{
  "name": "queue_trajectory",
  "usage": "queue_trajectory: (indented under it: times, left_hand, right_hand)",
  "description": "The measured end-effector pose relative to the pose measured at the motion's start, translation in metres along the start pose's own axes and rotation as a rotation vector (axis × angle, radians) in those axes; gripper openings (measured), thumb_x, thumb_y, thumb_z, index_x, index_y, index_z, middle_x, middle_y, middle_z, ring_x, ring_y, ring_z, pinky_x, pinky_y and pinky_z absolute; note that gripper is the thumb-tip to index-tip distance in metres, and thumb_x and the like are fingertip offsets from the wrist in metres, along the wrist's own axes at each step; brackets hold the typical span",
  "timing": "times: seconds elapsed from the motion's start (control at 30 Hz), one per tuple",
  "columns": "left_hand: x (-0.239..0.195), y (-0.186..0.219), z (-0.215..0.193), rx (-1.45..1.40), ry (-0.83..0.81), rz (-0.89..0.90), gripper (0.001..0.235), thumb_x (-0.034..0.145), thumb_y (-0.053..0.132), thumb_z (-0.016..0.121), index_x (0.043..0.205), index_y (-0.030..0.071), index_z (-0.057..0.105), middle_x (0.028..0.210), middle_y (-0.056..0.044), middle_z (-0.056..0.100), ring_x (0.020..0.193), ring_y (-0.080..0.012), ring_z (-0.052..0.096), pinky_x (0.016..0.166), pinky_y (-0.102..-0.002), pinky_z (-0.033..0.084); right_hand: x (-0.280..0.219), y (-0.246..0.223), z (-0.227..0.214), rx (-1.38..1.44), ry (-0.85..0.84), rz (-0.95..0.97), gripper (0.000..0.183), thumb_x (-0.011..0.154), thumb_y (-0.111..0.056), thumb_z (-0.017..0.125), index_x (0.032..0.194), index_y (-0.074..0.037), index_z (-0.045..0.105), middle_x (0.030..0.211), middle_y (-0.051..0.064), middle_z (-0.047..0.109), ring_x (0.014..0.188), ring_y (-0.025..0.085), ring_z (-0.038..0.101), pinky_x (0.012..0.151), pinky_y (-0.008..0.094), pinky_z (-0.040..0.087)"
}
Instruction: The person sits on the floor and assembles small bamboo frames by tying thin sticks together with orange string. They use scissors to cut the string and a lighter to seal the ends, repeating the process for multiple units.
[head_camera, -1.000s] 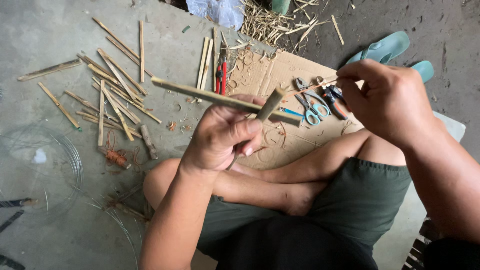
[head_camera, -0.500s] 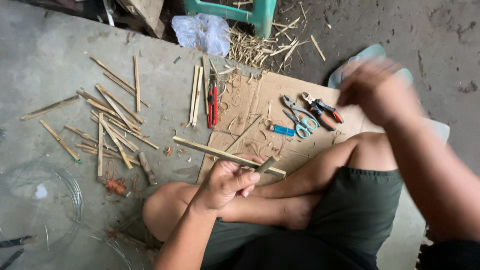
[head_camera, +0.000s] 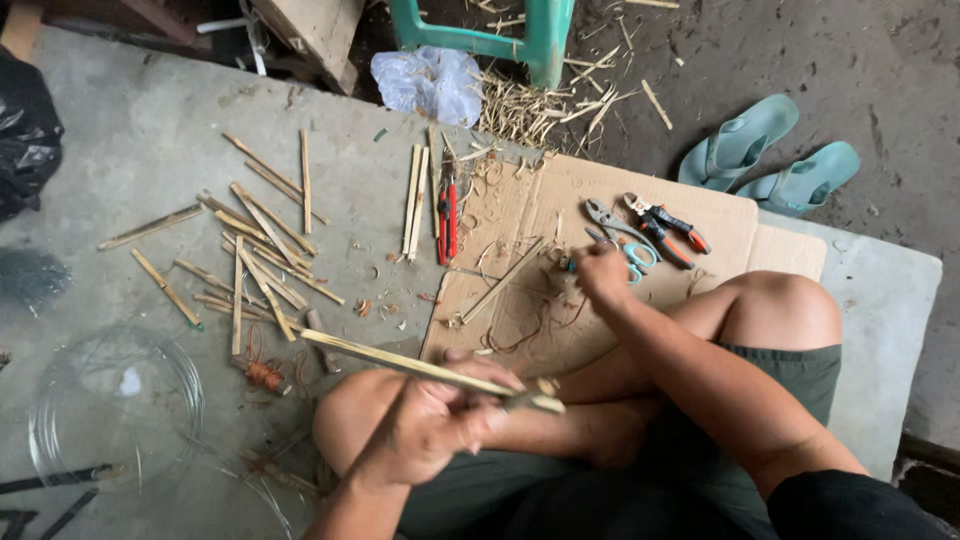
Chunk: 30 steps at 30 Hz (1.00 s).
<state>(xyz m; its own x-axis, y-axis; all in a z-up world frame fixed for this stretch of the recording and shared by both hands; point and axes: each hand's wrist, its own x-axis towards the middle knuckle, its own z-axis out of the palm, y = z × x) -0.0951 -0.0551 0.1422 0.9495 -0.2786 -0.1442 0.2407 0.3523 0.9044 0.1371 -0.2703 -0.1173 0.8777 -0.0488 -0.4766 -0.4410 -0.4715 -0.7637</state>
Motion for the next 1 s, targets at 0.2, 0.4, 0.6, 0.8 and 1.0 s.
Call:
queue_trajectory:
  times: [0.2, 0.4, 0.6, 0.8, 1.0]
  left_hand:
    - [0.017, -0.016, -0.026, 0.006, 0.157, 0.039, 0.025, 0.095, 0.006, 0.072, 0.118, -0.002, 0.069, 0.077, 0.002, 0.061, 0.063, -0.0043, 0.053, 0.056, -0.021, 0.045]
    - [0.03, -0.024, -0.054, 0.04, 0.249, 0.074, 0.026, 0.095, 0.008, 0.07, 0.12, 0.0, 0.068, 0.079, 0.002, 0.062, 0.062, -0.0047, 0.054, 0.056, -0.02, 0.046]
    - [0.024, -0.033, -0.077, 0.02, 0.373, 0.01, 0.028, 0.095, 0.009, 0.069, 0.122, 0.0, 0.067, 0.074, 0.002, 0.06, 0.061, -0.0043, 0.052, 0.052, -0.02, 0.041]
    - [0.038, -0.039, -0.078, 0.04, 0.343, 0.02, 0.027, 0.097, 0.011, 0.069, 0.121, 0.0, 0.066, 0.071, 0.002, 0.058, 0.058, -0.0046, 0.051, 0.049, -0.021, 0.041]
    - [0.05, -0.042, -0.073, 0.046, 0.409, 0.01, 0.034, 0.093, 0.013, 0.073, 0.122, -0.001, 0.065, 0.071, 0.002, 0.058, 0.055, -0.0051, 0.051, 0.047, -0.022, 0.042]
  right_hand:
    - [0.002, 0.0, -0.034, -0.716, 0.006, -0.398, 0.031, 0.084, -0.03, 0.073, 0.106, -0.008, 0.073, 0.115, 0.023, 0.064, 0.099, 0.041, 0.065, 0.085, 0.049, 0.052]
    - [-0.007, -0.005, -0.034, -0.758, 0.006, -0.524, 0.017, 0.099, -0.028, 0.065, 0.105, -0.016, 0.075, 0.119, 0.012, 0.069, 0.106, 0.036, 0.067, 0.094, 0.047, 0.052]
    - [-0.018, -0.013, -0.053, -0.93, -0.088, -0.972, 0.034, 0.089, -0.018, 0.062, 0.123, -0.016, 0.068, 0.12, 0.012, 0.063, 0.101, 0.033, 0.063, 0.093, 0.049, 0.044]
    - [-0.029, -0.022, -0.058, -1.451, -0.602, -0.895, 0.029, 0.096, -0.021, 0.055, 0.12, -0.028, 0.069, 0.118, 0.01, 0.057, 0.105, 0.026, 0.062, 0.096, 0.042, 0.041]
    - [-0.053, -0.04, -0.059, -1.033, -0.591, -1.138, 0.011, 0.09, -0.017, 0.064, 0.099, -0.017, 0.071, 0.102, 0.007, 0.069, 0.104, 0.024, 0.066, 0.096, 0.044, 0.041]
